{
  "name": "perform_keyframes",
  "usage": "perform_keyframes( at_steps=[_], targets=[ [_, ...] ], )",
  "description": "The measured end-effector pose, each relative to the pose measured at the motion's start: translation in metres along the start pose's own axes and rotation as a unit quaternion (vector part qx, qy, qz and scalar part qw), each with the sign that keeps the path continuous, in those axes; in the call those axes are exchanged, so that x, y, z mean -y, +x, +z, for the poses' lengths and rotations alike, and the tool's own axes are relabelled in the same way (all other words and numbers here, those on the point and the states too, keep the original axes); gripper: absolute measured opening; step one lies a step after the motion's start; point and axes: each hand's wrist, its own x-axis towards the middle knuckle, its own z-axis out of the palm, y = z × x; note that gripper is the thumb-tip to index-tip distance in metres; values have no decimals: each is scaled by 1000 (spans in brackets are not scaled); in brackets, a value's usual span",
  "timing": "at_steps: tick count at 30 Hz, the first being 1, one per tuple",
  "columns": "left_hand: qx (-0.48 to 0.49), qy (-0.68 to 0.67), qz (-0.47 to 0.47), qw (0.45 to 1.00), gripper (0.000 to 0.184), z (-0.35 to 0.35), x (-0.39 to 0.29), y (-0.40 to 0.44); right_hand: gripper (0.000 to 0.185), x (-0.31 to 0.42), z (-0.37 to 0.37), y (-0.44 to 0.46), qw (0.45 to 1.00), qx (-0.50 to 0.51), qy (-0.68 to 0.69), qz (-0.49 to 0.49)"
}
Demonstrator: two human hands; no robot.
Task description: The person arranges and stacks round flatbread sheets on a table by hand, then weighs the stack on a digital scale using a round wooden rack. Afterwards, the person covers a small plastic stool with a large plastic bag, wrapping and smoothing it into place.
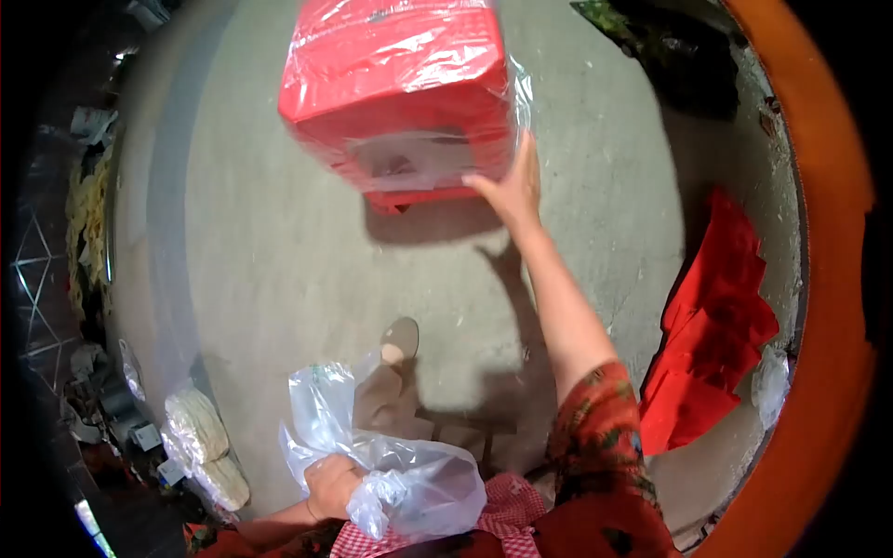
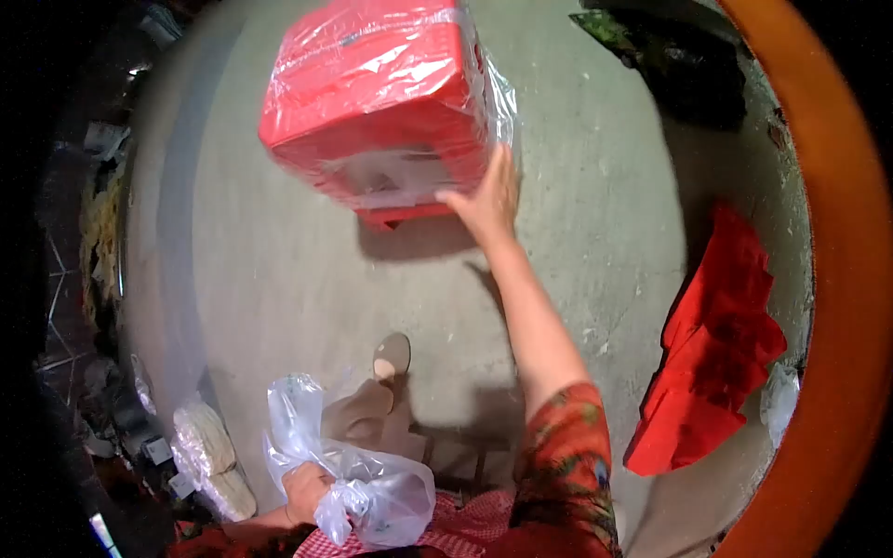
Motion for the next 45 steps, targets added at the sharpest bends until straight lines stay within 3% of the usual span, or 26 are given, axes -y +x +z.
perform_keyframes(
  at_steps=[4, 7, 10, 12, 15, 18, 21, 22, 23, 25, 28, 30, 31, 33, 35, 37, 38, 40, 43, 45],
  targets=[
    [-35, 3, 42, 998, 15, 22, 13, -7, 111, -2, 27, 58, 998, -40, 34, -23],
    [-56, 50, 72, 995, 16, 35, 17, -11, 107, 16, 19, 31, 998, -32, -32, 54],
    [-94, 91, 38, 991, 13, 34, 4, -53, 101, 12, -14, -29, 993, -28, -25, 112],
    [-170, 135, 43, 975, 15, 42, 20, -46, 98, -17, -39, -83, 998, -67, -17, -6],
    [-230, 77, 52, 969, 20, 35, 22, -54, 98, -48, -84, -212, 990, -78, 99, 61],
    [-254, 125, 56, 957, 19, 34, 22, -50, 103, -37, -135, -304, 989, -107, -23, 104],
    [-266, 21, 1, 964, 16, 21, 15, -62, 100, -73, -156, -365, 970, -170, -151, 84],
    [-254, -13, -5, 967, 20, 13, 7, -70, 96, -84, -167, -376, 979, -184, -68, 53],
    [-233, -51, -32, 971, 32, 8, 2, -78, 79, -66, -186, -389, 988, -148, -46, 28],
    [-206, -169, -59, 962, 46, 3, -10, -56, 72, -73, -211, -391, 981, -128, -110, 99],
    [-196, -162, -9, 967, 58, -20, -47, -52, 63, -19, -254, -384, 912, -3, -320, 257],
    [-224, -133, 69, 963, 62, -38, -72, -61, 51, 67, -272, -389, 976, 33, -62, 205],
    [-240, -119, 111, 957, 64, -47, -82, -70, 45, 120, -268, -402, 941, 51, 270, 198],
    [-239, -95, 190, 948, 66, -48, -103, -87, 55, 214, -268, -415, 881, 171, 414, 153],
    [-213, -48, 265, 939, 66, -37, -114, -95, 69, 250, -245, -412, 905, 158, 378, 118],
    [-149, -19, 319, 936, 63, -37, -125, -117, 55, 270, -226, -412, 885, 105, 444, 98],
    [-142, -32, 330, 932, 56, -39, -124, -123, 47, 267, -223, -407, 874, 128, 462, 78],
    [-196, -53, 328, 922, 49, -43, -111, -127, 33, 253, -217, -400, 849, 178, 496, 43],
    [-314, 22, 267, 911, 32, -40, -62, -123, 20, 251, -244, -406, 872, -16, 472, 126],
    [-348, 64, 194, 915, 26, -38, -21, -131, 15, 224, -280, -416, 855, -36, 495, 152]
  ],
)
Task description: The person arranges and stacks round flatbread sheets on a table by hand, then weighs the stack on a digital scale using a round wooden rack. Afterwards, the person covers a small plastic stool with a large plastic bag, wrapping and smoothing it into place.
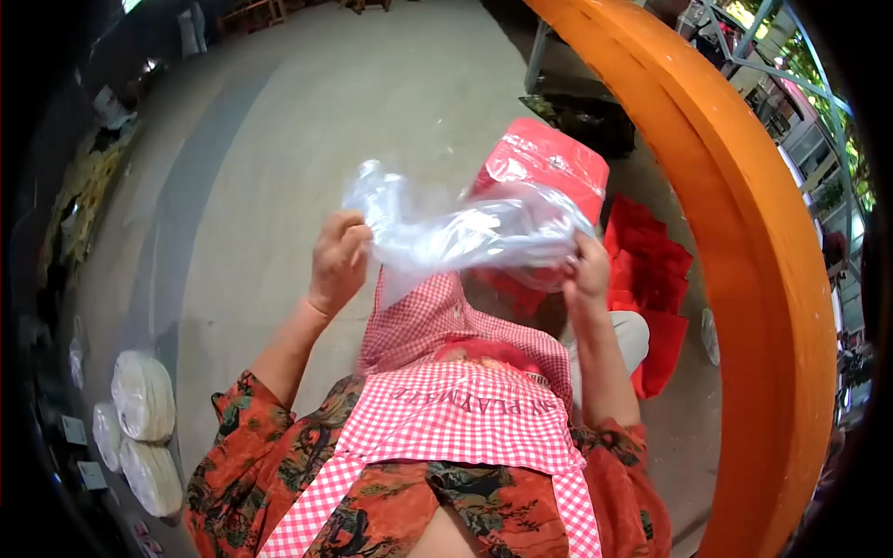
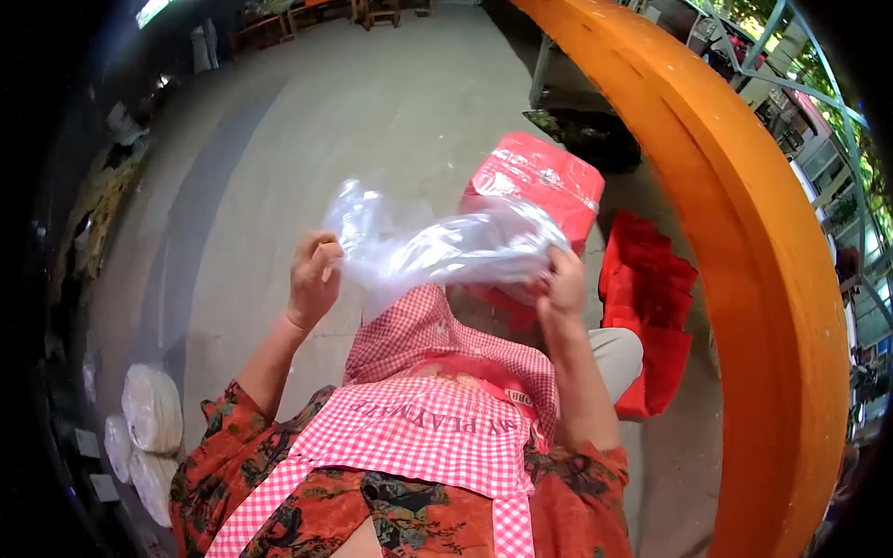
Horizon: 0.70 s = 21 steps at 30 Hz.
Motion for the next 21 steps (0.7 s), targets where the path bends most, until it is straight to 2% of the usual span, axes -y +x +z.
perform_keyframes(
  at_steps=[1, 2, 3, 4, 5, 6, 8, 10, 12, 14, 16, 17, 18, 21],
  targets=[
    [18, -23, -24, 999, 25, 5, 7, -16, 19, 0, -24, -6, 995, 24, -91, -35],
    [37, -46, -48, 997, 23, 10, 8, -37, 26, -8, -65, -10, 959, 24, -279, -37],
    [58, -71, -76, 993, 22, 11, 5, -57, 28, -22, -108, -12, 862, 50, -505, 9],
    [128, -119, -75, 982, 19, 15, -6, -70, 29, -45, -145, -22, 724, 46, -687, 41],
    [157, -148, -64, 974, 19, 25, -12, -89, 27, -26, -120, -56, 566, 102, -816, 60],
    [186, -177, -51, 965, 19, 36, -15, -103, 28, -24, -125, -65, 541, 130, -828, 74],
    [146, -179, -65, 971, 16, 30, -31, -107, 34, -7, -84, -75, 566, 55, -823, 7],
    [128, -186, -45, 973, 14, 27, -39, -102, 30, -4, -35, -60, 648, 72, -714, -255],
    [125, -194, 6, 973, 15, 25, -40, -93, 30, -9, 18, -43, 784, 191, -551, -214],
    [172, -206, 27, 963, 13, 24, -41, -88, 30, -41, 66, -9, 766, 224, -495, -343],
    [216, -214, 42, 952, 14, 28, -43, -84, 25, -90, 105, 36, 718, 137, -523, -439],
    [222, -207, 39, 952, 15, 29, -45, -84, 22, -124, 122, 61, 759, 254, -520, -298],
    [226, -205, 39, 951, 16, 32, -47, -81, 20, -144, 132, 76, 771, 360, -504, -149],
    [219, -201, 22, 955, 17, 42, -37, -97, 15, -104, 149, 75, 884, 233, -374, -155]
  ],
)
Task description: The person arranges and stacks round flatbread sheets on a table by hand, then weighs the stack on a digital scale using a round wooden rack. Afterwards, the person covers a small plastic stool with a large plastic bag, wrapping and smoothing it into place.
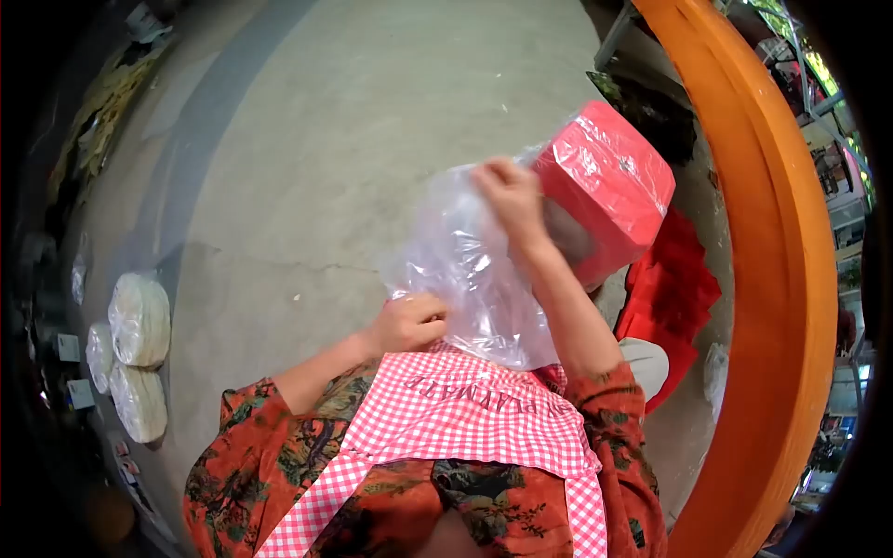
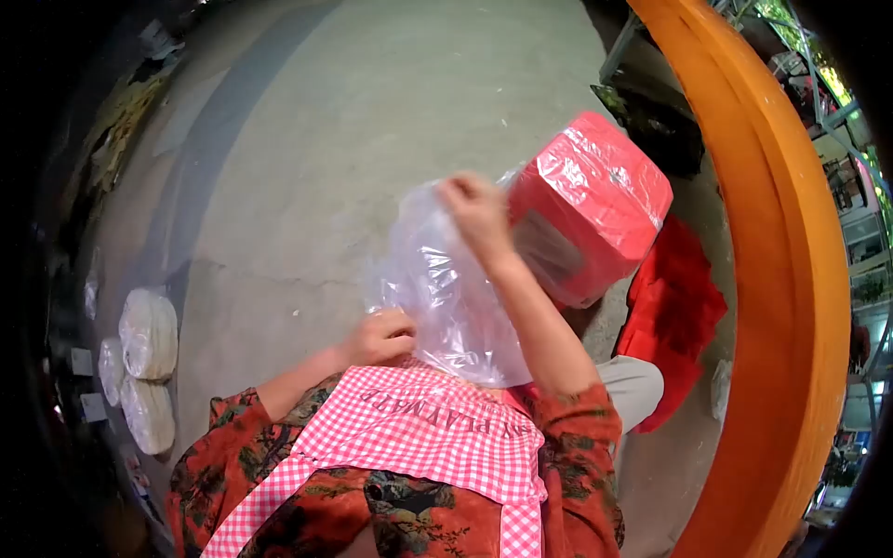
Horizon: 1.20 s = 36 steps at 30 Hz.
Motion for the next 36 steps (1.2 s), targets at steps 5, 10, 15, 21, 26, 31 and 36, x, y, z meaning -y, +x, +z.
perform_keyframes(
  at_steps=[5, 10, 15, 21, 26, 31, 36],
  targets=[
    [-93, -87, -226, 966, 10, -15, 7, -18, 14, 1, -96, -60, 978, -209, 22, 0],
    [-229, -370, -408, 803, 43, -29, 75, 18, 10, -13, -108, -151, 946, -177, 248, 111],
    [50, -345, -331, 877, 68, -9, 83, 70, 8, -1, -120, -186, 942, -214, 232, 116],
    [72, -89, -352, 929, 27, 28, 64, 75, 16, 6, -141, -232, 821, 42, -516, 243],
    [28, -35, -219, 975, 18, 25, 37, 71, 27, 25, -119, -171, 956, -59, -275, -77],
    [-1, 31, -187, 982, 18, 21, 33, 69, 38, -59, -74, -95, 880, 210, 1, 427],
    [-28, -20, -239, 970, 18, 15, 32, 40, 31, -93, -64, -120, 874, 255, 31, 413]
  ],
)
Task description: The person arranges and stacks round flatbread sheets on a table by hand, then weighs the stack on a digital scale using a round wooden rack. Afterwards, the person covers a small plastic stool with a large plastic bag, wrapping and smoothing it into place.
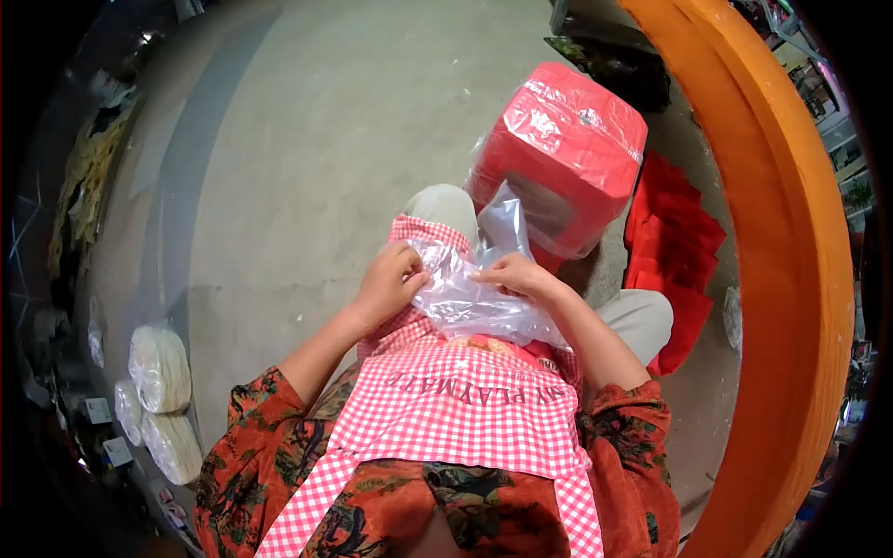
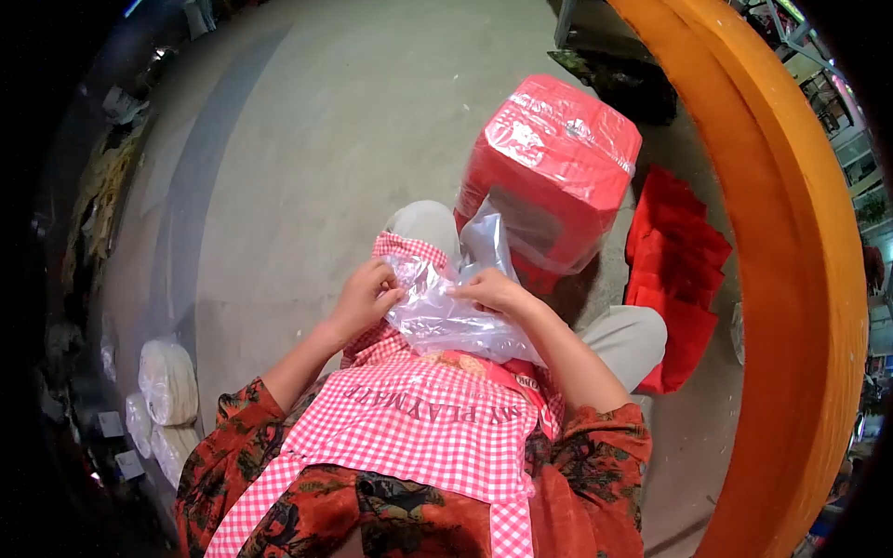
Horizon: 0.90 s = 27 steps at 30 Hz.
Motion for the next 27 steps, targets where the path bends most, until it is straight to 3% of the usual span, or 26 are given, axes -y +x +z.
perform_keyframes(
  at_steps=[4, 8, 11, 12, 15, 16, 19, 22, 24, 27],
  targets=[
    [5, -33, -34, 999, 22, -4, -5, -8, 17, -1, 4, -24, 974, -48, 211, -72],
    [155, -90, -179, 967, 31, -2, -34, 1, 14, 16, 9, -60, 944, 1, 316, -99],
    [189, -7, -119, 975, 34, 8, -39, 11, 16, 10, 14, -67, 934, 24, 313, -168],
    [169, -58, -110, 978, 29, 12, -40, 10, 17, 6, 15, -68, 932, 23, 304, -196],
    [106, -207, -79, 969, 16, 19, -44, 13, 20, -6, 19, -73, 944, -139, 281, -103],
    [96, -180, -43, 978, 12, 14, -45, 14, 31, -10, 18, -73, 955, -164, 242, -61],
    [63, -99, 49, 992, 12, 10, -44, 12, 37, -17, 3, -85, 991, -73, 75, 83],
    [-2, -18, 207, 978, 14, 2, -52, 19, 33, -14, 5, -95, 972, -32, 230, 36],
    [-36, 23, 231, 972, 14, 2, -55, 23, 31, -12, 6, -103, 945, -5, 327, 6],
    [-72, 47, 258, 962, 15, -2, -56, 33, 20, -7, 3, -107, 895, 5, 428, -126]
  ],
)
